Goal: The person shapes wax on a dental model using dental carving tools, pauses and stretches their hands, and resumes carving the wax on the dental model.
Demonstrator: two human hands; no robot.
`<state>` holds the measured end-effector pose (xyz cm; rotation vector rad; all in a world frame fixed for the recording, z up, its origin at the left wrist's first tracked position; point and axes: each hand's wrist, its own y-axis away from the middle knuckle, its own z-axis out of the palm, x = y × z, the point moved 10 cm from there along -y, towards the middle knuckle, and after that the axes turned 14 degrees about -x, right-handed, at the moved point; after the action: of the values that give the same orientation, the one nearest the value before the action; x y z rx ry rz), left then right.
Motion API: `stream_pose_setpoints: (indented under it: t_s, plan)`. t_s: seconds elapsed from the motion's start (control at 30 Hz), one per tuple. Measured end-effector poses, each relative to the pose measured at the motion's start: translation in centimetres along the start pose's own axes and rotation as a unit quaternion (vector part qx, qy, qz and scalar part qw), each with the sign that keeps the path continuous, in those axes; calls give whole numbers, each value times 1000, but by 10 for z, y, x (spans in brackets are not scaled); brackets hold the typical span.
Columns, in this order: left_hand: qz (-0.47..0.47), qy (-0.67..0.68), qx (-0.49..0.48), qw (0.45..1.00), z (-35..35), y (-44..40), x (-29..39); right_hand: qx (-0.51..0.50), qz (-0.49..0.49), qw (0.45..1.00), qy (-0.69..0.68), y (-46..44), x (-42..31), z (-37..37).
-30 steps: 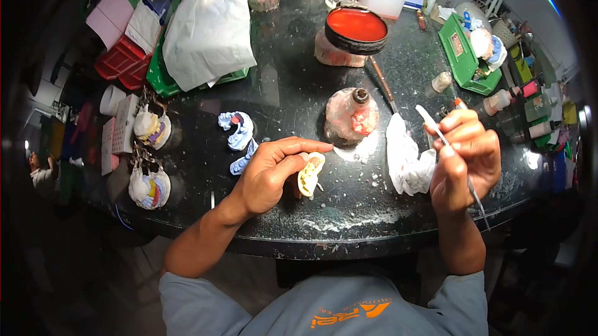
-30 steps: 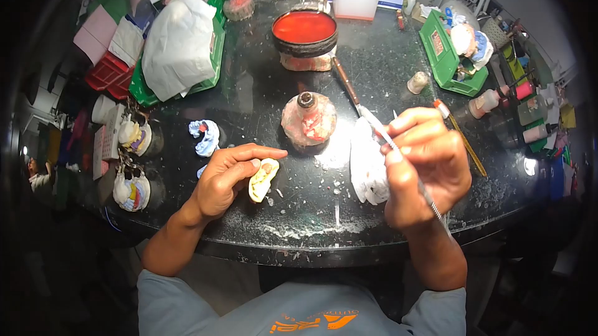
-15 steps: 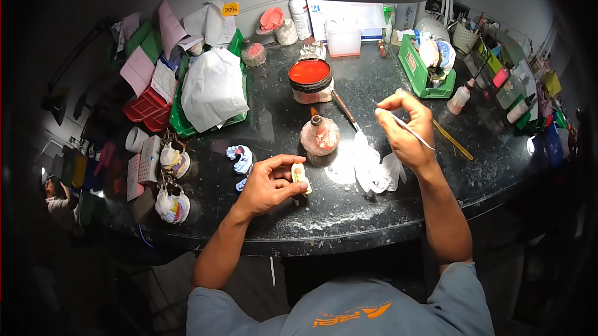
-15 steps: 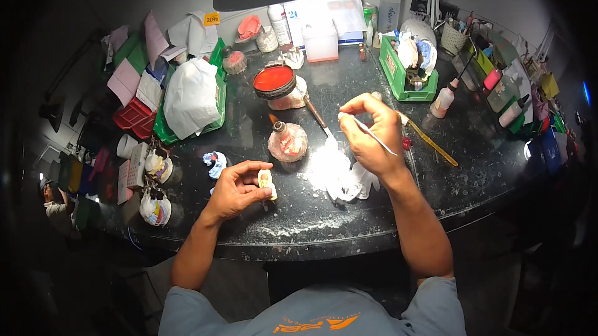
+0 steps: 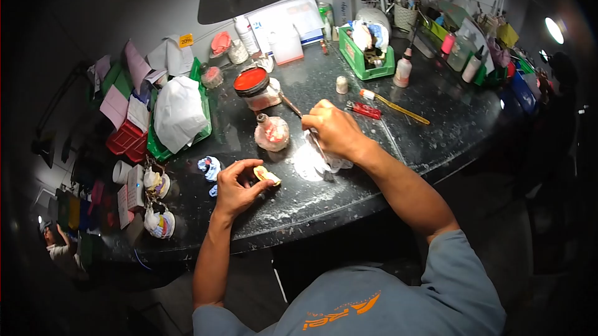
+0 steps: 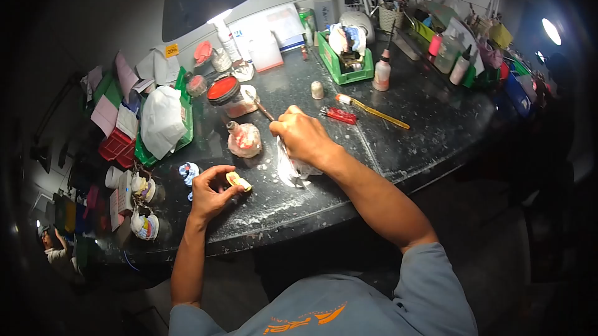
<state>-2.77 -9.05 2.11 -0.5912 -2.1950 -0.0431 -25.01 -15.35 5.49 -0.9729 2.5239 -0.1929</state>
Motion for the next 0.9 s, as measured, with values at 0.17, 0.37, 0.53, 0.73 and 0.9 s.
stream_pose_setpoints:
  t_s: [0.17, 0.37, 0.53, 0.73, 0.9]
  plan:
    - [43, -93, 27, 994, -7, 0, 20, -9, -14, 998, 62, 17, -19, 8]
    - [20, -112, 34, 993, -10, 2, 16, -39, -1, 996, 79, 30, -23, 20]
    - [28, -137, 69, 988, -14, 13, 15, -16, -30, 999, 38, 55, -33, 3]
    - [152, -72, 247, 954, -9, 69, 82, 110, -90, 973, -183, 122, -88, -38]
    - [297, 213, 153, 918, 87, 98, 168, 30, -207, 902, -378, 171, -192, 6]
